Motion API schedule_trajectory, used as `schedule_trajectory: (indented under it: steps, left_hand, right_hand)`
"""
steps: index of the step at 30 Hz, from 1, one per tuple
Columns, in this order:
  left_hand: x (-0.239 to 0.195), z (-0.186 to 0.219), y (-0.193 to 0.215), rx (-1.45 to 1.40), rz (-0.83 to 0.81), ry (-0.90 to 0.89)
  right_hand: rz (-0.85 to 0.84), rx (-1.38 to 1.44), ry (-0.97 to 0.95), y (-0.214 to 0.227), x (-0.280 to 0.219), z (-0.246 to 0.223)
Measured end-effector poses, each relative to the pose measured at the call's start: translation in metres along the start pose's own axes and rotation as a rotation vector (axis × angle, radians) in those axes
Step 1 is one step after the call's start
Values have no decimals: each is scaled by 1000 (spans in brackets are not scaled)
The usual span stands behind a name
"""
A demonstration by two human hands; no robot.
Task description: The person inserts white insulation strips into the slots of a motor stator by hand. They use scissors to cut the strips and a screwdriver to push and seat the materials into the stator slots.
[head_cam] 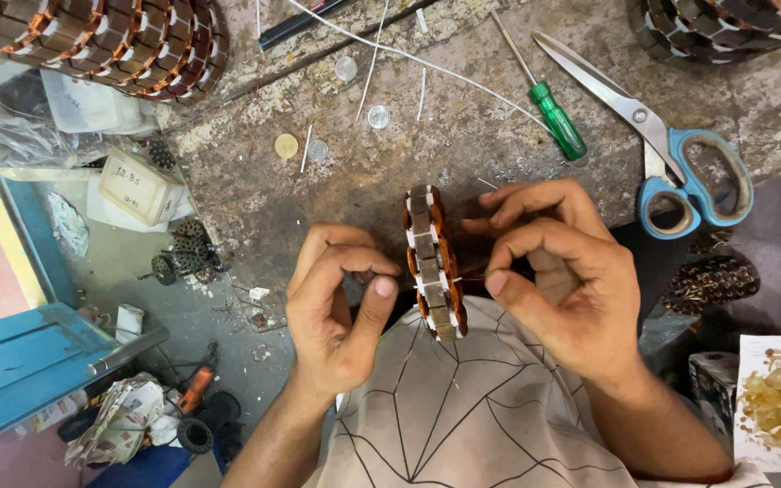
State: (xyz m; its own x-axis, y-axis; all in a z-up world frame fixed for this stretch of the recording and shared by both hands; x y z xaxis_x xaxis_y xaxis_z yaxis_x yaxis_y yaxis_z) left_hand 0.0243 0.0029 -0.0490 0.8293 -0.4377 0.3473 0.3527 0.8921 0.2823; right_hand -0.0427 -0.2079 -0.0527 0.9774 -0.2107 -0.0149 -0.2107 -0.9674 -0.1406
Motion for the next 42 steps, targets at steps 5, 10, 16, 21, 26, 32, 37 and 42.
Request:
schedule_trajectory:
  steps: [5, 10, 16, 21, 26, 32, 37, 42]
  left_hand:
    - [-1, 0, 1, 1, 4, -10]
    - [0, 1, 1, 2, -1, -17]
    - [2, 3, 1, 2, -35, -12]
    - [3, 8, 0, 4, -78, -6]
    - [2, 11, 0, -7, -62, 37]
    - [-1, 8, -1, -72, -87, 31]
    - [-6, 5, -5, -181, -68, 99]
    - [-8, 2, -6, -292, -16, 127]
  right_hand:
    - [12, -15, 4, 1, -1, -1]
    - [-5, 19, -8, 0, 1, 0]
    - [-18, -12, -3, 1, 1, 2]
    - [-56, -157, 69, 0, 1, -5]
    - [9, -106, -94, 3, -3, -12]
    - [94, -201, 77, -3, -17, -12]
    - [108, -380, 121, -6, -15, -12]
    - [110, -308, 46, -9, -17, -12]
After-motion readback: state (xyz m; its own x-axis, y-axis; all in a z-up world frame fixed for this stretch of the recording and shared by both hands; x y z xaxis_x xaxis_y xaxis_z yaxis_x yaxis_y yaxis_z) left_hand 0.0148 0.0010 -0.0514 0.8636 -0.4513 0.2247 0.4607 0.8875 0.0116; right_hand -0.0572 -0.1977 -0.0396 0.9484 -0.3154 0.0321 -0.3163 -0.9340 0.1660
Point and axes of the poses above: each hand's wrist, its own x-axis towards the middle knuckle, its own y-axis out of the back of the hand, z = x × y, the point moved 1 cm from there along x, towards the middle knuckle, and after that the axes turned 9 degrees about -y, right-handed, at the moved point
